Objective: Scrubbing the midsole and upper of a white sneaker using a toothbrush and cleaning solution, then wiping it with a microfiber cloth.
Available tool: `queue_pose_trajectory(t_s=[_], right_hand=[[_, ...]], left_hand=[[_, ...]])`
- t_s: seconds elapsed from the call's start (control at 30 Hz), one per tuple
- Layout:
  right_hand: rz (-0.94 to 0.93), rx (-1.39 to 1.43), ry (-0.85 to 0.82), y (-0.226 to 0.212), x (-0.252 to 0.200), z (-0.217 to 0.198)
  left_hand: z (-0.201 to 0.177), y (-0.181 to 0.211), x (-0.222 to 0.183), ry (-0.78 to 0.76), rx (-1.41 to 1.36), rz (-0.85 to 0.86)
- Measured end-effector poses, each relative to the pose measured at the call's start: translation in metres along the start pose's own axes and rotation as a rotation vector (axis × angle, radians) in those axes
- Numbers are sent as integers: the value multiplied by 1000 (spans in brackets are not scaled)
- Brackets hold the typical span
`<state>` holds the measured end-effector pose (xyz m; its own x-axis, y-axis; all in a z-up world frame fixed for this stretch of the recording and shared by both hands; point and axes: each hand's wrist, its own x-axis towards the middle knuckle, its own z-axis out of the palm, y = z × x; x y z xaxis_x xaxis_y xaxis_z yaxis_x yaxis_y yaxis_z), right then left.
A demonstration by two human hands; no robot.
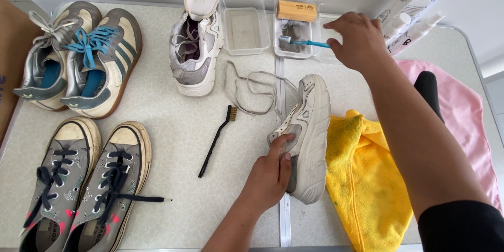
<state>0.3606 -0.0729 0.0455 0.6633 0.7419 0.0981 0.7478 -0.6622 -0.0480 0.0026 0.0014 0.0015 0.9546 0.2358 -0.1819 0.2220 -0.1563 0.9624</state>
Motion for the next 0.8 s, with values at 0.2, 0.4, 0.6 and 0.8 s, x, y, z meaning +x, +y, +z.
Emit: queue_pose_trajectory(t_s=[0.2,0.4,0.6,0.8], right_hand=[[341,118,124,-14,-161,-42],[745,440,-250,-76,-242,-5],[714,884,336,-28,-286,66],[476,1224,815,-4,-317,49]], left_hand=[[-1,3,-2,17,33,67],[5,-18,4,77,77,195],[-9,-12,7,-51,-35,77],[-30,47,-16,-151,234,-130]])
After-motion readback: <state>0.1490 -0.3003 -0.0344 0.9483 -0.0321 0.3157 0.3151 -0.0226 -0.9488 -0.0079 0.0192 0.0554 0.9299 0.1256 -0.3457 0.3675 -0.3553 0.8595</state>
